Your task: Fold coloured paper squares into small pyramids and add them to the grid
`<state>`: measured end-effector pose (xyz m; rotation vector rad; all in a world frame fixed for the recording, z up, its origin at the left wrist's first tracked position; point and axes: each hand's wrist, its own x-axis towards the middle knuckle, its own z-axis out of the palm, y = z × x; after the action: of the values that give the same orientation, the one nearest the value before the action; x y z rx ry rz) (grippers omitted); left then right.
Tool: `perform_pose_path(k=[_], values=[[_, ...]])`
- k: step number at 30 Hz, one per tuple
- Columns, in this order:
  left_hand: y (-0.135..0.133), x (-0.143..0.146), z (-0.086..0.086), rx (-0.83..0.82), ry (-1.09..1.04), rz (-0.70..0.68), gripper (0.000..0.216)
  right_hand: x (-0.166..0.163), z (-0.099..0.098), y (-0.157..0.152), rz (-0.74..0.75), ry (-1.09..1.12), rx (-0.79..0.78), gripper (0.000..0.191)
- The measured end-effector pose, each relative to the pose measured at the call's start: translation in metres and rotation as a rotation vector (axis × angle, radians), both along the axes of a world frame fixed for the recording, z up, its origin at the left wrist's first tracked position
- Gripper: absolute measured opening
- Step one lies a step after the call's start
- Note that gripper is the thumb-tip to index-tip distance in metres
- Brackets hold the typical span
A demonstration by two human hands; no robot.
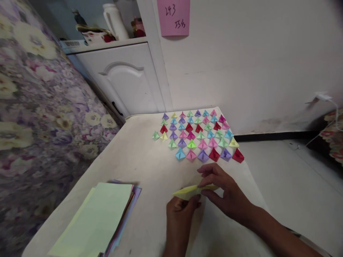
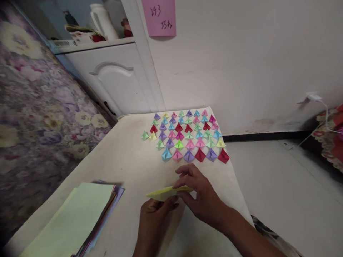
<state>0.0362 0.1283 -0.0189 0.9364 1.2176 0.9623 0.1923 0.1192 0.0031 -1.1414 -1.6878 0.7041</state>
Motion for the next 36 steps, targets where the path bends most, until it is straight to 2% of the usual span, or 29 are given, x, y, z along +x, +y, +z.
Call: perform_pose_path(k=[16, 22, 32, 36], values=[[0.0016, 0.0013, -0.0062, -0.022, 0.010, 0.038, 0.023, -0.0013, -0.0010, -0.0006, -0.011, -0.008, -0.005, 0.024], [0.0013, 0.0005, -0.0036, -0.006, 0.015, 0.037, 0.020, -0.0009, -0.0008, -0.0007, -0.028, -0.018, -0.010, 0.022], [0.0022, -0.0008, -0.0041, 0.007, 0.050, 0.018, 0.023, -0.0024, 0.0016, -0.0001, -0.025, -0.010, -0.038, 0.017], [0.0020, -0.0022, -0.0044, 0.064, 0.088, -0.047, 0.022, -0.0019, 0.0022, -0.0010, 0.013, 0.001, -0.076, 0.016]])
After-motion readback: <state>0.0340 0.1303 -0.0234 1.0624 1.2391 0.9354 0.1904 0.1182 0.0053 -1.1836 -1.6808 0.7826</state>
